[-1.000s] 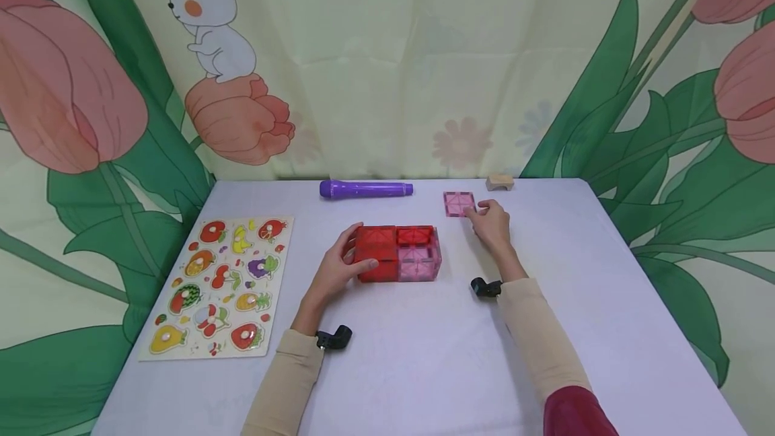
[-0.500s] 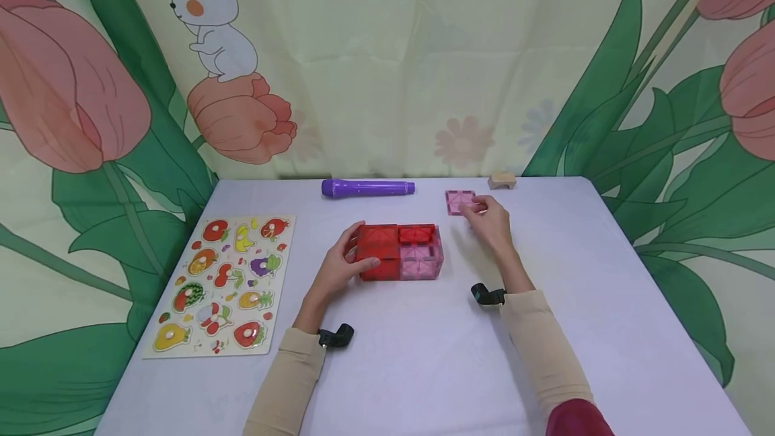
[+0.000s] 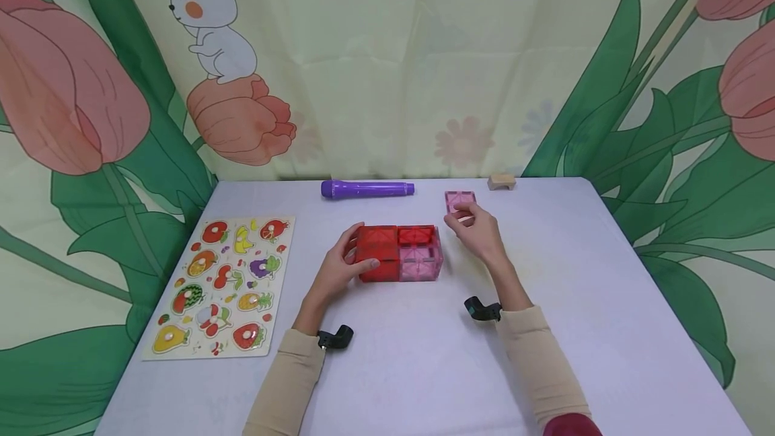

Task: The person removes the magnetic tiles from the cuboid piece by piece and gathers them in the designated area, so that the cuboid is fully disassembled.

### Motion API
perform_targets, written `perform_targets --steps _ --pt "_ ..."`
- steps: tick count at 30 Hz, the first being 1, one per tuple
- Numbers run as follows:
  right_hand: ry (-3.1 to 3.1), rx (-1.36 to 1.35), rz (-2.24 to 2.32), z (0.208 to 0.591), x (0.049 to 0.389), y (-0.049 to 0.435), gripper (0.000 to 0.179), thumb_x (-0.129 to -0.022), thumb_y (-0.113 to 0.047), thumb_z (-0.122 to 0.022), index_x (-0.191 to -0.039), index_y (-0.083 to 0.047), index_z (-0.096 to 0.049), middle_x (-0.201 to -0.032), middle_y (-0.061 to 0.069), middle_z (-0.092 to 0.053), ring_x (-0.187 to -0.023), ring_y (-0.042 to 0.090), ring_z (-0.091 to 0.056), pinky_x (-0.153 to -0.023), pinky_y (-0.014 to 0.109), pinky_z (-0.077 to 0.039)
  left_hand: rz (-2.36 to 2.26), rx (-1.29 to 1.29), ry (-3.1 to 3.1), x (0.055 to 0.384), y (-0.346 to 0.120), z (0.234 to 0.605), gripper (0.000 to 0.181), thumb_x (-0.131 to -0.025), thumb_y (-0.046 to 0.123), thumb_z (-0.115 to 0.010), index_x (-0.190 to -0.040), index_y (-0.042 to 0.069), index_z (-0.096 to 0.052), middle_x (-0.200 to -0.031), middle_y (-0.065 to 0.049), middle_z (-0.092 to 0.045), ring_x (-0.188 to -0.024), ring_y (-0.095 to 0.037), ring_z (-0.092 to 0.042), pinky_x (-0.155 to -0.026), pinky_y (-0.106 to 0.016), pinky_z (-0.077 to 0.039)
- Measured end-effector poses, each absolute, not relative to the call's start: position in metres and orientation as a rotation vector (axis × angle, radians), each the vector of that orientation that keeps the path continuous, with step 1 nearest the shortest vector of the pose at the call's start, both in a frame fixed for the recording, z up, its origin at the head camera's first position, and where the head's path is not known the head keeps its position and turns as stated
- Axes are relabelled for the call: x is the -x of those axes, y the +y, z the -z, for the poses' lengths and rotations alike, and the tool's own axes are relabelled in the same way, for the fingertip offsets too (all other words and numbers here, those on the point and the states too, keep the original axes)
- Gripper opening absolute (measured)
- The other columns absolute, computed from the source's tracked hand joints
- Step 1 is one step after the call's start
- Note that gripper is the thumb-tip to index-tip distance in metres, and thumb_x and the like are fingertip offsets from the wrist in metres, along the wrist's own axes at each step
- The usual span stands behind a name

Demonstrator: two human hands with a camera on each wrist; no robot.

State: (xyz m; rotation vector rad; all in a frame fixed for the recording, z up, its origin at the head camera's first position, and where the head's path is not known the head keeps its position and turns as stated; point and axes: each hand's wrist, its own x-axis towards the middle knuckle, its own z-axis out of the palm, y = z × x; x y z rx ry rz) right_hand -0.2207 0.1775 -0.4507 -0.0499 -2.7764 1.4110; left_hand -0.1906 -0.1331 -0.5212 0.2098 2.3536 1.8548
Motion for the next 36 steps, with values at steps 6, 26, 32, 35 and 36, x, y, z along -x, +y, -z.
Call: perform_targets --steps 6,26,32,35,36 --pt "-2.780 -0.074 -1.413 0.453 0.214 0.171 0.051 -0.094 -0.036 -0.067 -0.134 -0.006 -0.059 -0.118 0.015 -0.065 -0.105 0.031 -0.065 -0.082 0.037 -0.060 -1.853 -0.214 2.357 0.190 -0.133 0.521 0.090 -0.077 0.047 -0.084 -0.153 0.037 -0.037 -0.152 0.003 -0.045 -0.144 -0.025 -0.041 -0.117 -0.045 -0.040" --pt "-2.870 -0.222 -1.423 0.457 0.208 0.162 0.037 -0.093 -0.024 -0.068 -0.126 -0.007 -0.065 -0.123 0.014 -0.066 -0.099 0.027 -0.068 -0.082 0.038 -0.062 -1.874 -0.233 2.352 0.191 -0.133 0.521 0.092 -0.078 0.043 -0.084 -0.155 0.029 -0.035 -0.151 0.002 -0.046 -0.143 -0.025 -0.042 -0.116 -0.047 -0.042" --pt "-2.866 -0.232 -1.414 0.458 0.208 0.162 0.036 -0.093 -0.022 -0.067 -0.125 -0.007 -0.066 -0.123 0.014 -0.066 -0.098 0.026 -0.068 -0.081 0.037 -0.062 -1.863 -0.224 2.361 0.192 -0.133 0.522 0.088 -0.078 0.044 -0.084 -0.152 0.037 -0.037 -0.151 0.004 -0.046 -0.143 -0.024 -0.042 -0.115 -0.046 -0.043" --pt "-2.860 -0.234 -1.403 0.459 0.209 0.162 0.035 -0.093 -0.021 -0.066 -0.125 -0.006 -0.067 -0.123 0.014 -0.066 -0.098 0.027 -0.068 -0.080 0.036 -0.061 -1.865 -0.223 2.358 0.192 -0.133 0.523 0.086 -0.078 0.045 -0.084 -0.150 0.042 -0.038 -0.151 0.004 -0.046 -0.143 -0.024 -0.042 -0.116 -0.045 -0.042" --pt "-2.858 -0.234 -1.402 0.459 0.209 0.162 0.035 -0.093 -0.021 -0.066 -0.125 -0.006 -0.067 -0.123 0.014 -0.066 -0.098 0.027 -0.068 -0.080 0.037 -0.061 -1.865 -0.223 2.358 0.192 -0.133 0.523 0.086 -0.078 0.045 -0.084 -0.150 0.043 -0.038 -0.151 0.004 -0.045 -0.143 -0.024 -0.042 -0.116 -0.045 -0.042"
